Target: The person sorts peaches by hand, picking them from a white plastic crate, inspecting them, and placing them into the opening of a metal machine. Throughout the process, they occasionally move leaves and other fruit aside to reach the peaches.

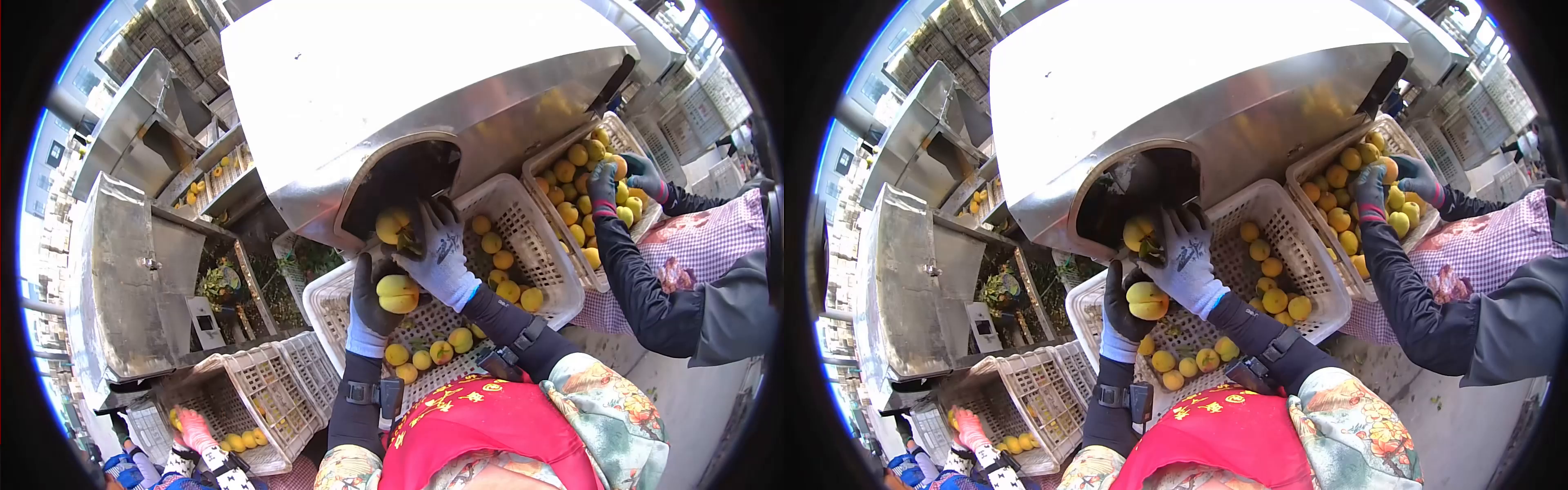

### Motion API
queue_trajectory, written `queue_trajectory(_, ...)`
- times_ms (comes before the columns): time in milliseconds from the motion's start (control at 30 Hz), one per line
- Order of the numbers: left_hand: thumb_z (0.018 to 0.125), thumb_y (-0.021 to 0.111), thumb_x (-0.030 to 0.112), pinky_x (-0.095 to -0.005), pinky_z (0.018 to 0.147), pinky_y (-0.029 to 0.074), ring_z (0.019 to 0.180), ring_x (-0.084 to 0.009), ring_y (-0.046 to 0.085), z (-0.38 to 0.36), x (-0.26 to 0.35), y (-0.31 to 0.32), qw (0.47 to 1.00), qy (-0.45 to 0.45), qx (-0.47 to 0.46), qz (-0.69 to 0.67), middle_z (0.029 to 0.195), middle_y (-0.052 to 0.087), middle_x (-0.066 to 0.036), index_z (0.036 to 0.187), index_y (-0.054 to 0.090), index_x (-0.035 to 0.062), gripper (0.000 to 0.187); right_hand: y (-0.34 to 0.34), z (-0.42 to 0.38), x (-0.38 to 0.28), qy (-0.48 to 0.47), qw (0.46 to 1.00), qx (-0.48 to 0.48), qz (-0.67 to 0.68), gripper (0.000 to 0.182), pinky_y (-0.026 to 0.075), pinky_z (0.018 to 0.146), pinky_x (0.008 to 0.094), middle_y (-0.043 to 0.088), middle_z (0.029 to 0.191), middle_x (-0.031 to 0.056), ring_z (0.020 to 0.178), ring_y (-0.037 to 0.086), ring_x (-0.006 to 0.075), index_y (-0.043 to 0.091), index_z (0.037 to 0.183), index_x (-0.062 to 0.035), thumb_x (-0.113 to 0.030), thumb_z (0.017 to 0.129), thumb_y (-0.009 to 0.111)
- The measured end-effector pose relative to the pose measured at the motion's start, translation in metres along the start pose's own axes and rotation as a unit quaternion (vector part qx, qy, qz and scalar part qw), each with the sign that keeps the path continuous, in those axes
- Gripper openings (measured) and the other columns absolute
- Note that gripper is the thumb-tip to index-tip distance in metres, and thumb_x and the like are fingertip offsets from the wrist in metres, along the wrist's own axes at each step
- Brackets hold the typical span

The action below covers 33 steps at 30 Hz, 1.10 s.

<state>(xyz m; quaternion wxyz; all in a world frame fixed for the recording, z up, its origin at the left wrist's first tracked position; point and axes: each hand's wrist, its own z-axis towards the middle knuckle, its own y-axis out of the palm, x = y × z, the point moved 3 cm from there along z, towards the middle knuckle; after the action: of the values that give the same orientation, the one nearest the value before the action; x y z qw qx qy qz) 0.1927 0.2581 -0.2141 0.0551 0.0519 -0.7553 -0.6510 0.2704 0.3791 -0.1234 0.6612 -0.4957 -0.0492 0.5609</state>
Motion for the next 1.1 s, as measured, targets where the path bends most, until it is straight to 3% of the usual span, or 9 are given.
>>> queue_trajectory(133,0.093,0.046,0.045,-0.0599,0.107,0.028,0.12,-0.0367,0.05,-0.014,-0.01,0.021,0.996,0.035,0.079,0.016,0.125,0.057,-0.017,0.123,0.055,0.0003,0.054,0.045,0.03,0.005,-0.036,0.994,0.025,-0.1,0.074,0.028,0.104,0.0529,0.049,0.129,0.0214,0.121,0.044,0.0365,0.047,0.13,-0.0011,-0.04,0.071,0.072)
queue_trajectory(233,0.093,0.048,0.039,-0.0589,0.107,0.03,0.121,-0.035,0.049,-0.024,-0.008,-0.002,0.901,0.149,0.115,0.39,0.125,0.056,-0.019,0.127,0.049,0.0008,0.051,0.05,0.058,0.008,-0.101,0.984,0.075,-0.128,0.07,0.027,0.105,0.0553,0.048,0.133,0.0212,0.122,0.046,0.0349,0.05,0.13,-0.003,-0.043,0.075,0.069)
queue_trajectory(433,0.092,0.052,0.035,-0.0501,0.1,0.044,0.112,-0.0306,0.056,-0.021,0.004,-0.009,0.996,0.038,-0.037,-0.075,0.121,0.058,-0.016,0.123,0.051,0.0038,0.044,-0.02,-0.002,-0.024,-0.055,0.96,-0.218,0.167,0.087,0.033,0.102,0.0481,0.051,0.124,0.0181,0.114,0.048,0.0381,0.039,0.137,-0.0029,-0.038,0.068,0.077)
queue_trajectory(467,0.092,0.051,0.04,-0.0437,0.1,0.044,0.109,-0.0275,0.059,-0.025,0.0,0.008,0.92,0.223,0.088,0.309,0.119,0.06,-0.014,0.123,0.052,0.0048,0.047,-0.017,-0.024,-0.031,-0.054,0.967,-0.193,0.158,0.091,0.033,0.102,0.0478,0.051,0.125,0.0179,0.114,0.048,0.0374,0.038,0.139,-0.0033,-0.039,0.066,0.078)
queue_trajectory(500,0.094,0.048,0.044,-0.0395,0.101,0.044,0.11,-0.026,0.058,-0.015,-0.005,0.012,0.993,0.099,0.047,0.034,0.12,0.06,-0.013,0.123,0.052,0.0058,0.048,-0.013,-0.039,-0.032,-0.052,0.974,-0.165,0.147,0.095,0.033,0.102,0.0474,0.052,0.125,0.0178,0.113,0.049,0.0368,0.036,0.141,-0.0037,-0.039,0.064,0.079)
queue_trajectory(700,0.097,0.046,0.043,-0.0382,0.103,0.041,0.112,-0.0244,0.057,-0.006,-0.026,0.055,0.994,0.072,0.005,0.086,0.125,0.057,-0.01,0.13,0.047,0.004,0.051,-0.026,-0.03,-0.029,-0.054,0.993,-0.088,0.062,0.092,0.029,0.104,0.0492,0.05,0.126,0.0185,0.115,0.046,0.0351,0.036,0.14,-0.0029,-0.038,0.065,0.076)
queue_trajectory(867,0.093,0.049,0.044,-0.0362,0.097,0.044,0.114,-0.0281,0.056,-0.015,-0.045,-0.089,0.754,0.007,0.194,0.628,0.123,0.058,-0.018,0.131,0.048,0.0028,0.056,-0.012,-0.004,-0.013,-0.042,0.999,-0.025,-0.016,0.084,0.027,0.104,0.0512,0.048,0.126,0.0214,0.116,0.044,0.0367,0.036,0.136,0.0035,-0.032,0.069,0.074)
queue_trajectory(967,0.084,0.055,0.054,-0.043,0.098,0.042,0.116,-0.0365,0.054,-0.026,-0.085,-0.165,0.478,-0.157,0.121,0.856,0.124,0.056,-0.026,0.136,0.044,0.0064,0.071,0.015,0.018,-0.005,-0.033,0.996,-0.058,-0.066,0.083,0.027,0.104,0.0517,0.047,0.126,0.021,0.115,0.045,0.0358,0.036,0.136,0.0035,-0.033,0.071,0.073)
queue_trajectory(1100,0.081,0.055,0.055,-0.0534,0.1,0.037,0.121,-0.0468,0.045,-0.039,-0.129,-0.193,0.359,-0.332,0.009,0.873,0.137,0.042,-0.027,0.143,0.031,0.0096,0.08,0.078,0.039,0.015,-0.107,0.969,-0.023,-0.224,0.085,0.023,0.108,0.0546,0.039,0.138,0.0264,0.129,0.036,0.0411,0.033,0.138,0.0046,-0.036,0.075,0.072)
